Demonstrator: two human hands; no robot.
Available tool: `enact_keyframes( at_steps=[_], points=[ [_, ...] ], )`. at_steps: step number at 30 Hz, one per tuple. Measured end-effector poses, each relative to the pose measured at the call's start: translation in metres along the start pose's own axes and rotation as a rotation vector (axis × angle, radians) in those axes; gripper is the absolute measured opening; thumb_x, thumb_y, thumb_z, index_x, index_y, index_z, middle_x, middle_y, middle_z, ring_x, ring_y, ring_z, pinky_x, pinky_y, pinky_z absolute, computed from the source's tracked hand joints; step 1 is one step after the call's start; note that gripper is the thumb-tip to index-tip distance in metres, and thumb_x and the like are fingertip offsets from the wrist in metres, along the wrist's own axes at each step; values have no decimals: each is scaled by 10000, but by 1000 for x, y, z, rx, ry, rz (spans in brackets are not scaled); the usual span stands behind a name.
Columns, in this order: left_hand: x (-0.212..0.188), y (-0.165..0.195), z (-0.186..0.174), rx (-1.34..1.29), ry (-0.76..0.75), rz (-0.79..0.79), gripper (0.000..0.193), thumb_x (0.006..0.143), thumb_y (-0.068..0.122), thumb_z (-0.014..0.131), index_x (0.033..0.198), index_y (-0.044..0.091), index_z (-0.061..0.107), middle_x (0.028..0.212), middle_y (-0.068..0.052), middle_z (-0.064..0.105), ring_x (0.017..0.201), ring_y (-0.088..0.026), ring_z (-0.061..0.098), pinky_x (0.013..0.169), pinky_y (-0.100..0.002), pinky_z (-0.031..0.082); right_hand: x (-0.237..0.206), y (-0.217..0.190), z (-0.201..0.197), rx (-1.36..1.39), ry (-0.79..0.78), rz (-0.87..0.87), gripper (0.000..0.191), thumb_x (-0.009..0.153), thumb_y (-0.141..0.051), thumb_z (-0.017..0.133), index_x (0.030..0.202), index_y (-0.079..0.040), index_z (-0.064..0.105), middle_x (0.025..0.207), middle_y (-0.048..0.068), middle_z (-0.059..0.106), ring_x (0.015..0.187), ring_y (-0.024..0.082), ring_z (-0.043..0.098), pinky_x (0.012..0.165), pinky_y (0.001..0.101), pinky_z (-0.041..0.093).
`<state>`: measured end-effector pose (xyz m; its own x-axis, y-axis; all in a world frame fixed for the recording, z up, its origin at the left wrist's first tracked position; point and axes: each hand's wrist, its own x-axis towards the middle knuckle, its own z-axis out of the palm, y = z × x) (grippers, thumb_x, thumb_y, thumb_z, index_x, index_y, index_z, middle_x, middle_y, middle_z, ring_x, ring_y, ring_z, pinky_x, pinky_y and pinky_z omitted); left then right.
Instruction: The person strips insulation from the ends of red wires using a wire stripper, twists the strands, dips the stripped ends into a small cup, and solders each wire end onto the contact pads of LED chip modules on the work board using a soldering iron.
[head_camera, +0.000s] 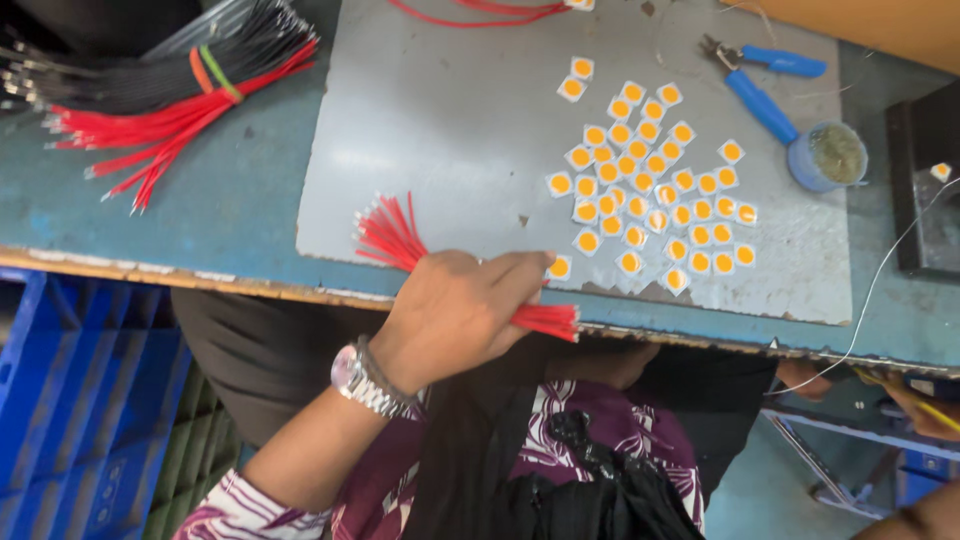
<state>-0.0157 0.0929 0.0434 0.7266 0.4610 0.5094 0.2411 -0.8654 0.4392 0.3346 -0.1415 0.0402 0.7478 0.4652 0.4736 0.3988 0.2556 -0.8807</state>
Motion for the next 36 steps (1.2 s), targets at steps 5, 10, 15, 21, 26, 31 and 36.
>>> enact_keyframes(
  at_steps=[5, 10, 15, 21, 26, 31, 36],
  points=[
    [-6, -3, 2, 57, -45, 66, 303, 724, 154, 758, 984, 67, 627, 1262, -59, 709, 635, -219, 615, 612, -366, 487, -19, -6, 11, 20, -48, -44, 207, 1002, -126, 727, 1052, 46, 623, 972, 149, 676, 765, 155, 630, 723, 230, 529],
    [-9, -2, 7, 105, -57, 67, 288, 717, 139, 771, 957, 64, 629, 1289, -52, 696, 615, -216, 600, 608, -364, 487, -22, -22, 52, 45, -159, -62, 217, 997, -131, 729, 1042, 49, 617, 950, 154, 674, 729, 150, 630, 692, 222, 532],
    [-9, -2, 8, 91, -42, 76, 319, 697, 141, 770, 971, 59, 629, 1304, -59, 688, 663, -214, 629, 618, -361, 488, -24, -36, 94, 73, -320, -77, 227, 991, -136, 731, 1033, 52, 611, 928, 160, 673, 694, 144, 630, 661, 214, 535],
    [-9, -1, 8, 78, -48, 76, 293, 725, 168, 779, 951, 63, 626, 1301, -67, 689, 638, -217, 618, 608, -362, 489, -27, -38, 111, 34, -396, -61, 243, 995, -135, 754, 1028, 65, 620, 914, 170, 680, 677, 139, 637, 664, 209, 546],
    [-8, 2, 8, 96, 4, 84, 194, 767, 139, 739, 910, 69, 629, 1256, -67, 716, 610, -193, 609, 590, -341, 481, -27, -37, 107, 32, -399, -43, 256, 1011, -153, 769, 1036, 61, 631, 931, 168, 698, 692, 139, 654, 691, 210, 557],
    [-5, 5, 10, 92, 62, 48, 109, 847, 94, 691, 814, 92, 588, 1187, -28, 754, 555, -133, 584, 552, -312, 461, -26, -38, 108, 4, -403, -84, 276, 1028, -152, 786, 1030, 79, 634, 957, 179, 703, 742, 167, 674, 735, 224, 566],
    [-4, 6, 9, 98, 65, 49, 95, 858, 96, 679, 822, 94, 591, 1179, -27, 755, 553, -125, 581, 550, -311, 461, -25, -45, 108, -36, -413, -80, 286, 1019, -162, 783, 1039, 90, 650, 958, 183, 702, 723, 162, 666, 715, 211, 551]
  ],
)
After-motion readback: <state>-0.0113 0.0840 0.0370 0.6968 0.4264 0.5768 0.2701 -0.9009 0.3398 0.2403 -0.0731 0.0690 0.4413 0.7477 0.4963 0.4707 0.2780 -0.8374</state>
